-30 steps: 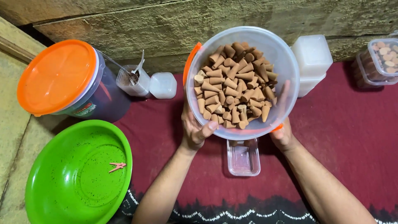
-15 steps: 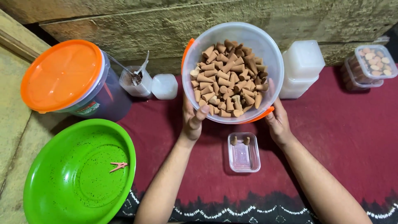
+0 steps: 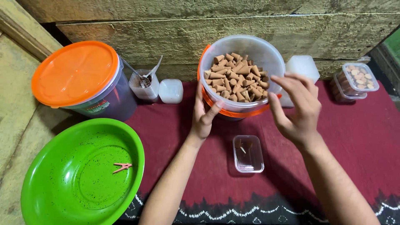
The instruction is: Picking up incense cones from a large bowl and placing them into a small plastic container.
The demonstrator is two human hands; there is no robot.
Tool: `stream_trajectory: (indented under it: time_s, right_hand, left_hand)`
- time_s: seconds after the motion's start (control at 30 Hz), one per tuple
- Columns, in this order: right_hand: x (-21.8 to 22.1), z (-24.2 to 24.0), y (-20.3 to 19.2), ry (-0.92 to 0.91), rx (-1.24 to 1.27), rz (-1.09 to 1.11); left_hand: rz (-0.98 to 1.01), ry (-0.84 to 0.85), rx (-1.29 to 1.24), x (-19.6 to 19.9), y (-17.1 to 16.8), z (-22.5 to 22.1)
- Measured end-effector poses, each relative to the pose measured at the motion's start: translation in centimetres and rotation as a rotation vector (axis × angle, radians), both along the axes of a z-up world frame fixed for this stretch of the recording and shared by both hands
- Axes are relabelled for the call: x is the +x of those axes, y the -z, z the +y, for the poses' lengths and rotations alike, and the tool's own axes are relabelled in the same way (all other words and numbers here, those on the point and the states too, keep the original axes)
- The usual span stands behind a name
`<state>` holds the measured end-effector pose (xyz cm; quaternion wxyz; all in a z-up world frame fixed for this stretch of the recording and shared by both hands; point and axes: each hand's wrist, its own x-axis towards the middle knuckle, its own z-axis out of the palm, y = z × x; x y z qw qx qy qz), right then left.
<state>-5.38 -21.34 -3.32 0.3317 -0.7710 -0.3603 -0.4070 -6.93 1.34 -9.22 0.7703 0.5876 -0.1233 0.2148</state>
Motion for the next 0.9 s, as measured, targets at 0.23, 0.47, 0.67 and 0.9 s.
stream_trajectory:
  time_s: [0.23, 0.47, 0.67, 0.9]
  right_hand:
    - [3.2, 0.7, -0.3, 0.166, 0.031, 0.372]
    - [2.4, 0.9, 0.1, -0.201, 0.48, 1.037]
    - [1.3, 0.4, -0.4, -0.302, 0.55, 0.939]
    - [2.4, -2.0, 1.6, -0.39, 0.504, 0.763]
  left_hand:
    - [0.039, -0.034, -0.043, -1.0, -2.3, -0.3]
    - [0.17, 0.023, -0.105, -0.6, 0.6, -0.3]
    - [-0.061, 0.177, -0.19, -0.9, 2.2, -0.9]
    - [-0.152, 0.191, -0.139, -2.2, 0.3, -1.2]
